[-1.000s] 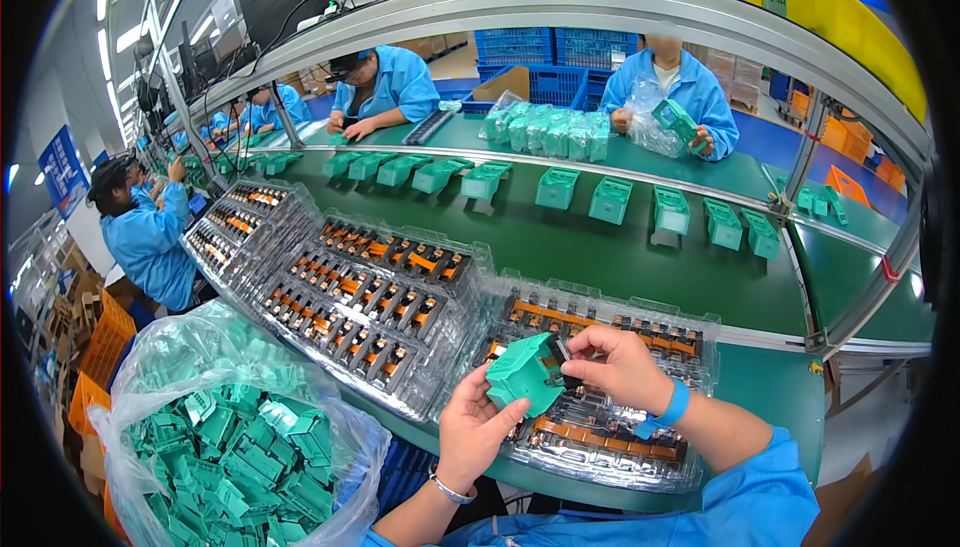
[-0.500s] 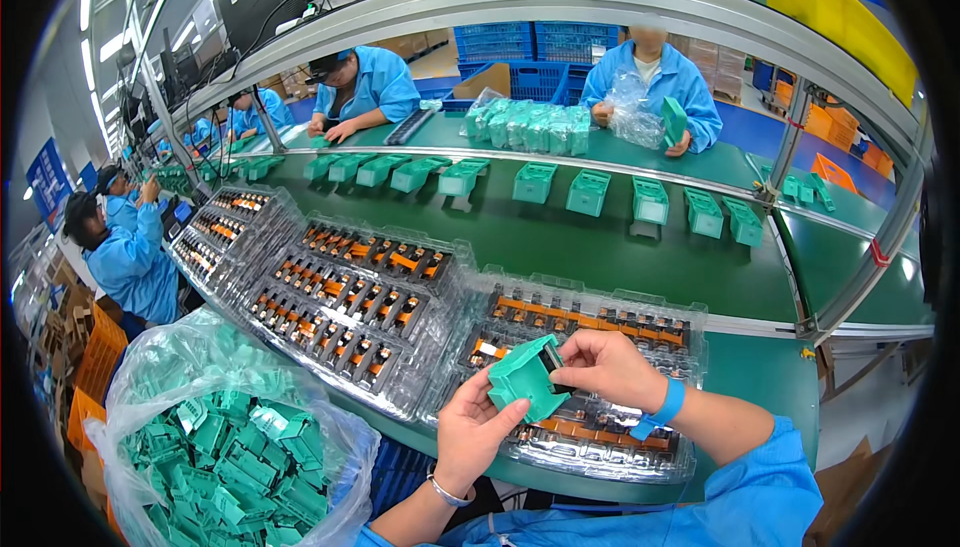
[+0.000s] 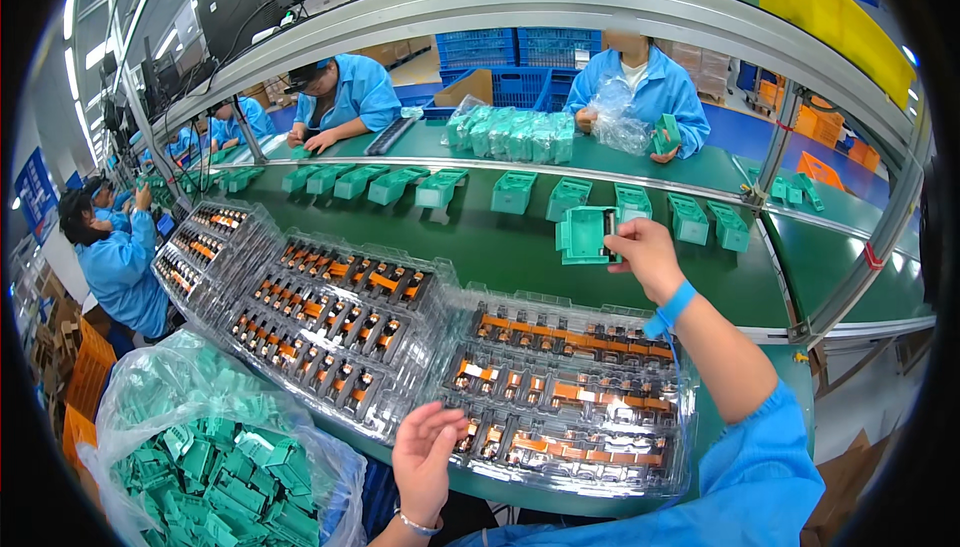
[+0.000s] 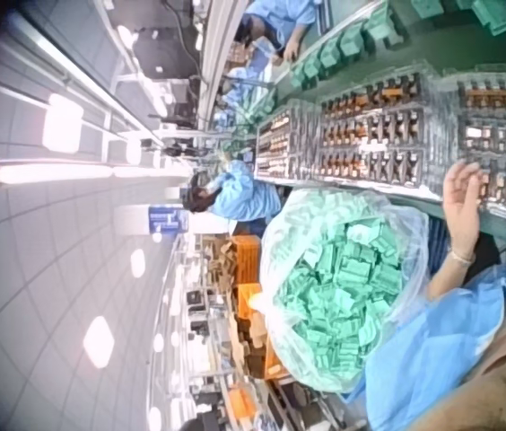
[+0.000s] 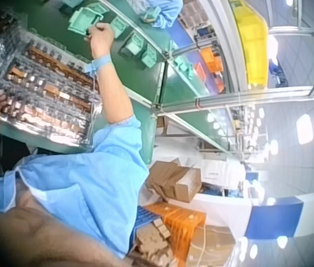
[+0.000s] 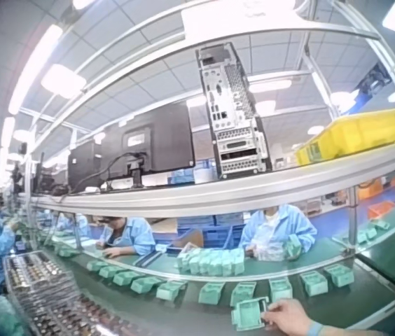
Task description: The person assembles electronic components onto a plastic housing by hand, taking circuit boards from a plastic bag and attaching them to the housing.
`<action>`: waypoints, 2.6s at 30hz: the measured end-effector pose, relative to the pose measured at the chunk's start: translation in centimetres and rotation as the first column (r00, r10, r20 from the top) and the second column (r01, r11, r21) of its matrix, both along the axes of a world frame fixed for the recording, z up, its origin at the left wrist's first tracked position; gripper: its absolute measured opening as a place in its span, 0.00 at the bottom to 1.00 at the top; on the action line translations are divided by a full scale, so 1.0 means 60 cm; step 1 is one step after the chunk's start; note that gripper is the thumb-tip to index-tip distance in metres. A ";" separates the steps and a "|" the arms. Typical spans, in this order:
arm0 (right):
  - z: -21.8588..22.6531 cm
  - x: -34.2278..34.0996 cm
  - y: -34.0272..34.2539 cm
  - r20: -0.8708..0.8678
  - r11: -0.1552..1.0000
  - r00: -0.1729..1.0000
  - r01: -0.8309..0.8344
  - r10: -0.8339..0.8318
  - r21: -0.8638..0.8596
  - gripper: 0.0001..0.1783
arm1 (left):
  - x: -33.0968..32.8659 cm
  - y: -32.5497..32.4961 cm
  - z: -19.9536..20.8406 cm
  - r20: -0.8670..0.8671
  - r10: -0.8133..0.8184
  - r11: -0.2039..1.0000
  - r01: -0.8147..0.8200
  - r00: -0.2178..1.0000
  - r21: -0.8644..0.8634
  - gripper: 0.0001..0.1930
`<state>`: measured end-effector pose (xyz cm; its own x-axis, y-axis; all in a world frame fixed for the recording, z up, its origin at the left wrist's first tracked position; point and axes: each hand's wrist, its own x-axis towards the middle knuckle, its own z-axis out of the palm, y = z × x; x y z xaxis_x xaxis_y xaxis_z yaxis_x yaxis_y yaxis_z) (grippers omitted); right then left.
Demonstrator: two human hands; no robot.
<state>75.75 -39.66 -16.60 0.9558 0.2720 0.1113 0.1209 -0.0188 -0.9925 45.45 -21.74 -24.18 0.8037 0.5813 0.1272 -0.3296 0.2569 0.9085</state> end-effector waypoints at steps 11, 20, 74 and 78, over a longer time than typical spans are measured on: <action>-0.165 0.174 0.181 -0.129 0.888 0.990 -0.009 -0.057 -0.459 0.10 | -0.104 0.004 -0.009 -0.142 0.032 0.986 -0.007 0.989 0.169 0.12; -0.174 0.167 0.233 -0.318 0.891 0.947 -0.185 0.048 -0.414 0.15 | -0.086 0.010 -0.003 -0.169 0.042 0.957 0.009 0.985 0.291 0.09; -0.074 -0.222 0.225 0.503 0.672 0.608 -0.069 0.614 -0.737 0.13 | -0.375 0.222 0.201 -0.255 0.817 -0.081 0.542 0.517 0.836 0.34; -0.082 -0.210 0.213 0.362 0.730 0.762 -0.204 0.536 -0.652 0.11 | -0.364 0.223 0.197 -0.333 0.821 -0.074 0.665 0.464 0.743 0.39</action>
